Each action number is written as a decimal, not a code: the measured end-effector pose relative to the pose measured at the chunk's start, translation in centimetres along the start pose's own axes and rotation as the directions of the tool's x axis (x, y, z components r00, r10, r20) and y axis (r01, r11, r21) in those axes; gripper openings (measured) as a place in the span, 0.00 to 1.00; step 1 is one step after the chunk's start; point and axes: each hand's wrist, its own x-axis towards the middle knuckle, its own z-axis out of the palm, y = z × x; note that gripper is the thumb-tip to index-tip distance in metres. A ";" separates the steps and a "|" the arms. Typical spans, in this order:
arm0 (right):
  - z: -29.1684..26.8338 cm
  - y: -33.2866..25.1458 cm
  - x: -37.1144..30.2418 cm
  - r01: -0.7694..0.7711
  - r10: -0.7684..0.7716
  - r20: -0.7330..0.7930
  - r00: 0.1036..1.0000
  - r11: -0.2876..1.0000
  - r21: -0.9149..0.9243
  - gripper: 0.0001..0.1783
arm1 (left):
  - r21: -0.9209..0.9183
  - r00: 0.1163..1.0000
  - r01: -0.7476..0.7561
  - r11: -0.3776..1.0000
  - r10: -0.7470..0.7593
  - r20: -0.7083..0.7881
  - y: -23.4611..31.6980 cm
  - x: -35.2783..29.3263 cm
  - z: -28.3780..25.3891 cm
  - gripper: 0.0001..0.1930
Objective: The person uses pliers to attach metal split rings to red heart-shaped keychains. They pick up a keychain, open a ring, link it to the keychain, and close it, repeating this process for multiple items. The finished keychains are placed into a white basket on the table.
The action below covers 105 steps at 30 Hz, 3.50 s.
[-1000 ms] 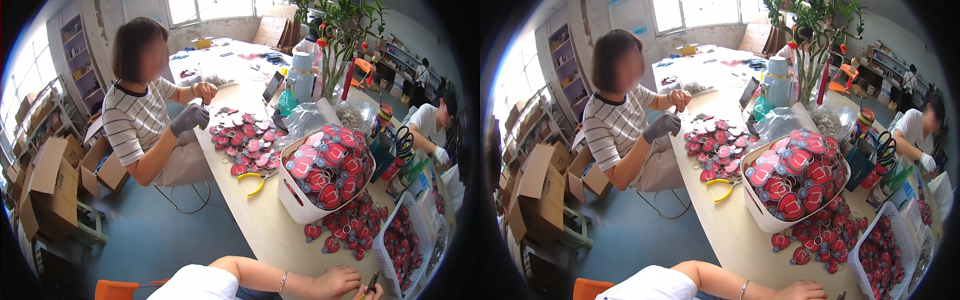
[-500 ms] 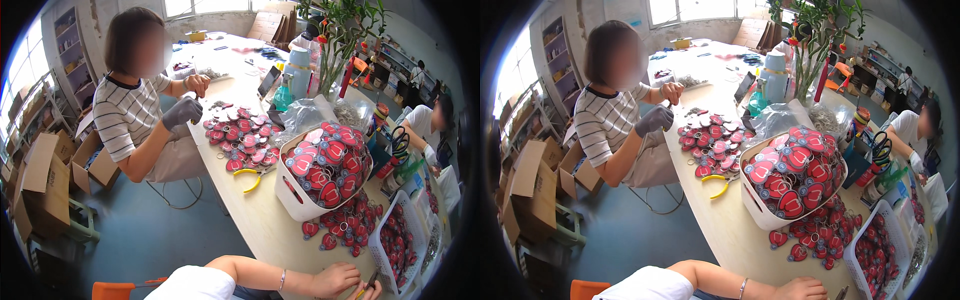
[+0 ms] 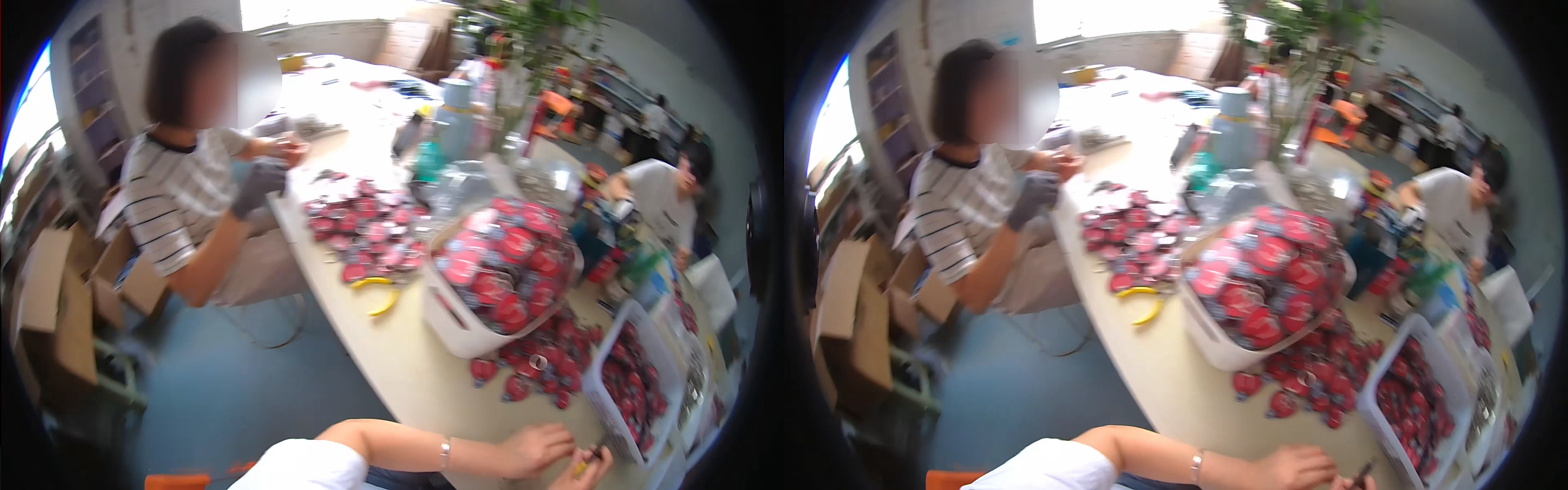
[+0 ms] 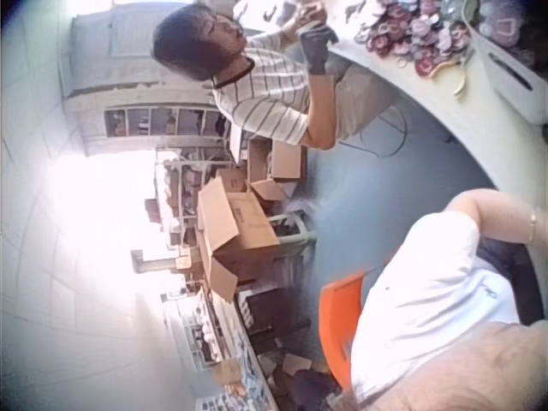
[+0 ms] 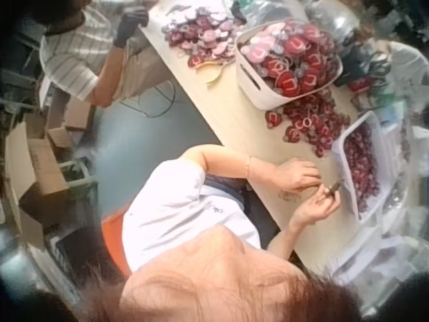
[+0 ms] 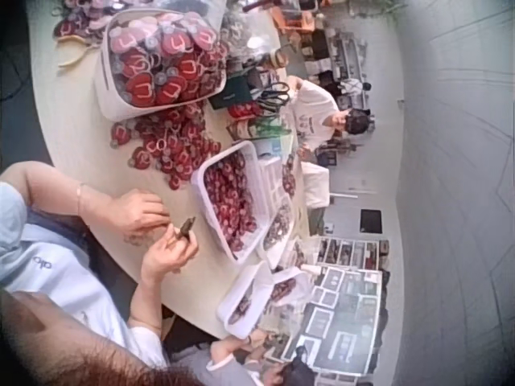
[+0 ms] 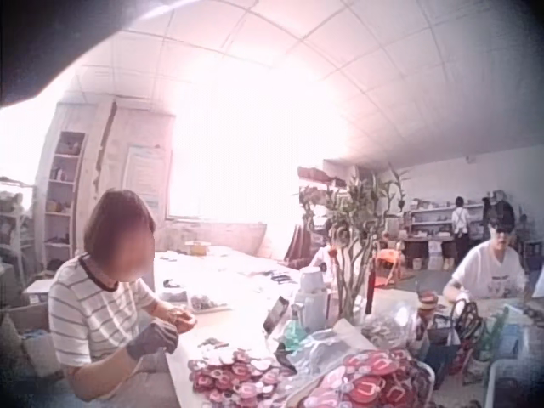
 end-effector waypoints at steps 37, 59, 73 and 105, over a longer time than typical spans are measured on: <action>-4.8 8.5 -7.4 -0.379 0.360 0.122 0.925 0.898 0.223 0.08 | -0.006 0.991 0.115 0.993 -0.115 0.068 2.1 2.9 0.8 0.03; -0.6 6.2 -6.1 -0.370 0.340 0.158 0.927 0.900 0.233 0.08 | -0.077 0.992 0.130 0.989 -0.130 0.000 1.7 3.5 -0.2 0.04; 0.2 5.2 -6.8 -0.294 0.291 0.056 0.955 0.911 0.290 0.09 | 0.102 0.983 0.182 0.978 -0.179 -0.043 0.0 2.5 -0.5 0.09; -0.5 8.8 -9.4 -0.256 0.318 -0.078 0.945 0.866 0.430 0.09 | -0.150 0.928 0.275 0.950 -0.303 -0.217 1.6 -0.7 -3.8 0.08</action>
